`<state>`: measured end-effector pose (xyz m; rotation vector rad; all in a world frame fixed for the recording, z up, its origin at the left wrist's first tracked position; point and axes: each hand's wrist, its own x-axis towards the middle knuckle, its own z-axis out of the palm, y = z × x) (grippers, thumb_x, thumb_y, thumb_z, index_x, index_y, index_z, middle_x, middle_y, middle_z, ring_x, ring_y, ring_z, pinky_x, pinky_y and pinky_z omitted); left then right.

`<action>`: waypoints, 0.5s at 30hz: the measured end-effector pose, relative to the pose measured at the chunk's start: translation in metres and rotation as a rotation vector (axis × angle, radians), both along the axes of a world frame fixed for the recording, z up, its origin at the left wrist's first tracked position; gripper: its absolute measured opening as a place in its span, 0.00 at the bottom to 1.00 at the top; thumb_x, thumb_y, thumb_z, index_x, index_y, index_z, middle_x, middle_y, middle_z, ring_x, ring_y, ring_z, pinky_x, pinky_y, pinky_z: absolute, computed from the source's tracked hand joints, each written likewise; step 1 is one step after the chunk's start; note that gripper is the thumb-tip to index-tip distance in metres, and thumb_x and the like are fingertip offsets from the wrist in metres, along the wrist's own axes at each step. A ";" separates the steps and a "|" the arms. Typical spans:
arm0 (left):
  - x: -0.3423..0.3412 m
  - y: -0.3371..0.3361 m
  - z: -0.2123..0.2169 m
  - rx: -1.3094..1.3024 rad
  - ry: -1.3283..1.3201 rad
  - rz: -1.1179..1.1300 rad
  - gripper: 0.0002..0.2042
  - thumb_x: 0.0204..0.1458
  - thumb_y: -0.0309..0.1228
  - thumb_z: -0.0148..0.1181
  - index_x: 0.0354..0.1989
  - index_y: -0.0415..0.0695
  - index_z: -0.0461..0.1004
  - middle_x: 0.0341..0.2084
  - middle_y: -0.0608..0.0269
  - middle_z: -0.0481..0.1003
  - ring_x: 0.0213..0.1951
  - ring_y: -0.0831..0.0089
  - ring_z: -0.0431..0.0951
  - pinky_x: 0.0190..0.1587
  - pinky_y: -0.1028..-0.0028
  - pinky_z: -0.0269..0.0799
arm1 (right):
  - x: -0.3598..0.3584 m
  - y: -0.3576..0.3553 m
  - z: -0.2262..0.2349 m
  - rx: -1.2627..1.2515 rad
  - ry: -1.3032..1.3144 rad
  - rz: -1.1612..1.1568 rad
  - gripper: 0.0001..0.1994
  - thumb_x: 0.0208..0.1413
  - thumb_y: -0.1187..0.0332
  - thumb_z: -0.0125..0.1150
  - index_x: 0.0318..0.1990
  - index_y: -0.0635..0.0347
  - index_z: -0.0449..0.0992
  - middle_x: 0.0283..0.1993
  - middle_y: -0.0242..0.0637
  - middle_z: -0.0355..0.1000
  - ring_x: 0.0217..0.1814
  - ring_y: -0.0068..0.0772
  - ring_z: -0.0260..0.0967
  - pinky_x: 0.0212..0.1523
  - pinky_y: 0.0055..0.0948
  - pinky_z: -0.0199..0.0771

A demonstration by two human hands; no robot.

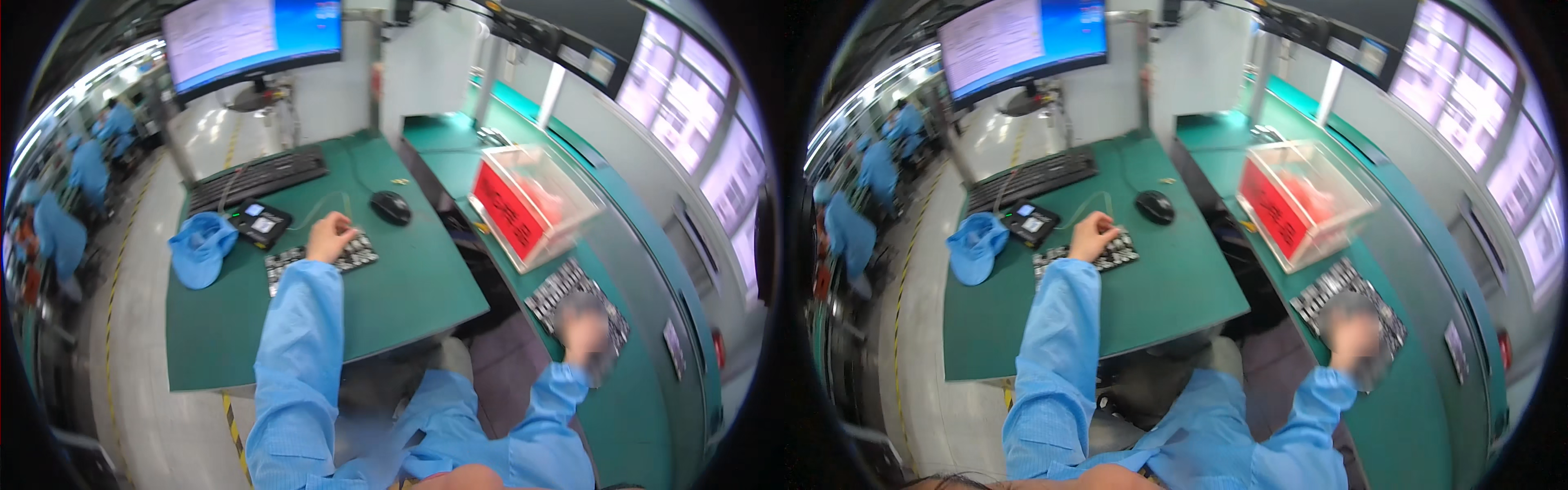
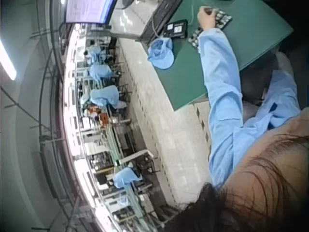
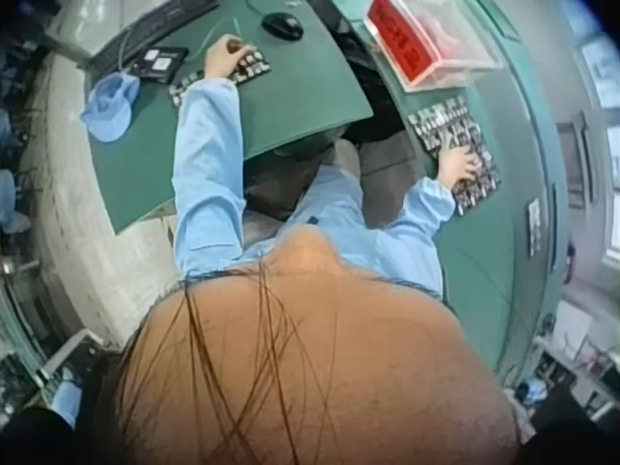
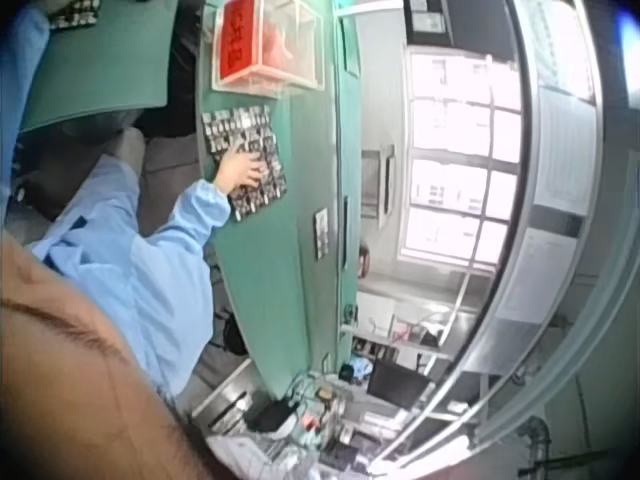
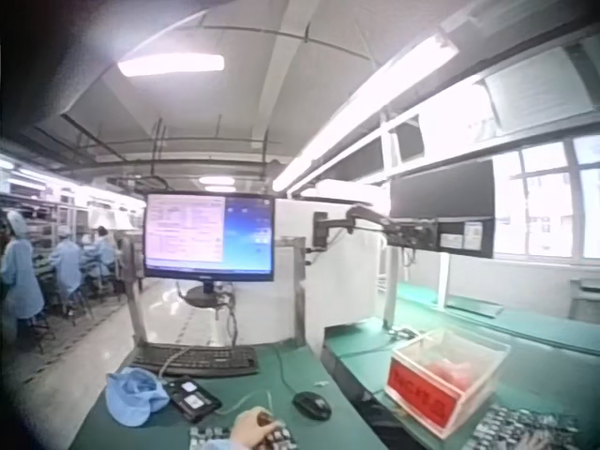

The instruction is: Inspect and test individual components on a grid of printed circuit boards at an assembly station.

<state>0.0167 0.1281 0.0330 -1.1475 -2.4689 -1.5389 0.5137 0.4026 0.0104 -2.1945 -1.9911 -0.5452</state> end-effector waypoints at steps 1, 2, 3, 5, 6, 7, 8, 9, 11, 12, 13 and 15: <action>0.001 0.003 0.002 0.009 -0.017 -0.008 0.14 0.42 0.30 0.67 0.36 0.39 0.73 0.29 0.55 0.78 0.33 0.65 0.79 0.36 0.69 0.73 | -0.003 -0.002 0.005 -0.014 0.037 -0.010 0.36 0.51 0.38 0.50 0.59 0.56 0.63 0.63 0.49 0.56 0.59 0.63 0.55 0.51 0.64 0.58; -0.005 0.002 -0.002 0.037 -0.023 -0.023 0.14 0.42 0.30 0.67 0.36 0.39 0.73 0.29 0.56 0.79 0.32 0.68 0.79 0.36 0.71 0.73 | -0.004 0.004 -0.004 0.024 0.011 -0.013 0.35 0.51 0.36 0.47 0.58 0.55 0.64 0.63 0.49 0.57 0.59 0.64 0.55 0.49 0.66 0.59; -0.008 0.003 -0.005 0.068 -0.041 -0.033 0.14 0.42 0.29 0.67 0.36 0.39 0.73 0.28 0.57 0.78 0.31 0.70 0.79 0.36 0.72 0.73 | -0.008 0.003 -0.002 0.021 0.034 -0.010 0.36 0.51 0.37 0.48 0.58 0.56 0.63 0.64 0.49 0.55 0.60 0.64 0.54 0.50 0.65 0.58; -0.007 0.004 0.000 0.034 -0.031 -0.025 0.13 0.43 0.28 0.67 0.36 0.39 0.72 0.27 0.59 0.78 0.30 0.74 0.78 0.35 0.74 0.73 | -0.015 -0.003 0.003 0.000 0.068 -0.005 0.37 0.51 0.38 0.49 0.59 0.59 0.62 0.65 0.50 0.54 0.62 0.64 0.51 0.54 0.65 0.53; -0.005 0.004 0.002 0.034 -0.043 -0.029 0.13 0.43 0.27 0.67 0.36 0.39 0.72 0.27 0.59 0.78 0.30 0.74 0.77 0.35 0.75 0.73 | -0.018 -0.007 0.009 -0.045 0.109 -0.004 0.38 0.51 0.38 0.49 0.60 0.60 0.60 0.66 0.51 0.52 0.64 0.66 0.48 0.56 0.66 0.49; -0.005 0.004 0.002 0.036 -0.053 -0.027 0.12 0.44 0.27 0.67 0.36 0.39 0.72 0.26 0.60 0.78 0.30 0.75 0.77 0.35 0.75 0.73 | -0.019 -0.008 0.010 -0.074 0.162 0.011 0.40 0.52 0.38 0.49 0.62 0.60 0.58 0.67 0.51 0.50 0.66 0.68 0.44 0.59 0.67 0.44; -0.007 0.005 0.000 0.057 -0.052 -0.027 0.11 0.44 0.26 0.66 0.35 0.38 0.72 0.26 0.61 0.78 0.30 0.76 0.77 0.35 0.76 0.73 | -0.020 -0.009 0.010 -0.078 0.181 0.017 0.40 0.52 0.38 0.49 0.63 0.60 0.57 0.67 0.52 0.50 0.67 0.68 0.43 0.60 0.67 0.42; -0.010 0.006 -0.002 0.061 -0.062 -0.044 0.11 0.44 0.26 0.66 0.35 0.38 0.71 0.26 0.61 0.78 0.29 0.76 0.77 0.35 0.76 0.73 | -0.020 -0.011 0.011 -0.083 0.202 0.027 0.40 0.52 0.38 0.49 0.63 0.60 0.57 0.68 0.52 0.49 0.68 0.67 0.42 0.61 0.67 0.40; -0.008 0.009 -0.002 0.059 -0.070 -0.056 0.11 0.44 0.26 0.66 0.34 0.39 0.71 0.26 0.61 0.78 0.30 0.76 0.77 0.35 0.76 0.73 | -0.020 -0.013 0.014 -0.102 0.240 0.034 0.40 0.52 0.38 0.49 0.64 0.60 0.56 0.68 0.52 0.49 0.69 0.66 0.40 0.63 0.67 0.37; -0.007 0.010 -0.003 0.060 -0.070 -0.067 0.11 0.44 0.26 0.66 0.34 0.39 0.71 0.26 0.61 0.78 0.30 0.76 0.77 0.35 0.76 0.73 | -0.018 -0.013 0.014 -0.077 0.267 0.036 0.38 0.51 0.41 0.53 0.63 0.58 0.58 0.67 0.52 0.51 0.69 0.65 0.43 0.64 0.66 0.38; -0.006 0.011 -0.003 0.053 -0.064 -0.063 0.11 0.44 0.26 0.66 0.34 0.39 0.71 0.26 0.61 0.78 0.30 0.75 0.78 0.35 0.75 0.73 | -0.016 -0.012 0.016 -0.074 0.269 0.027 0.38 0.51 0.41 0.53 0.63 0.58 0.58 0.67 0.52 0.51 0.69 0.65 0.43 0.64 0.66 0.38; -0.003 0.008 -0.002 0.041 -0.062 -0.043 0.11 0.44 0.27 0.66 0.34 0.38 0.71 0.26 0.60 0.78 0.30 0.75 0.78 0.36 0.75 0.73 | -0.012 -0.011 0.021 -0.109 0.303 0.083 0.37 0.49 0.43 0.57 0.62 0.58 0.59 0.65 0.52 0.53 0.67 0.65 0.46 0.63 0.66 0.40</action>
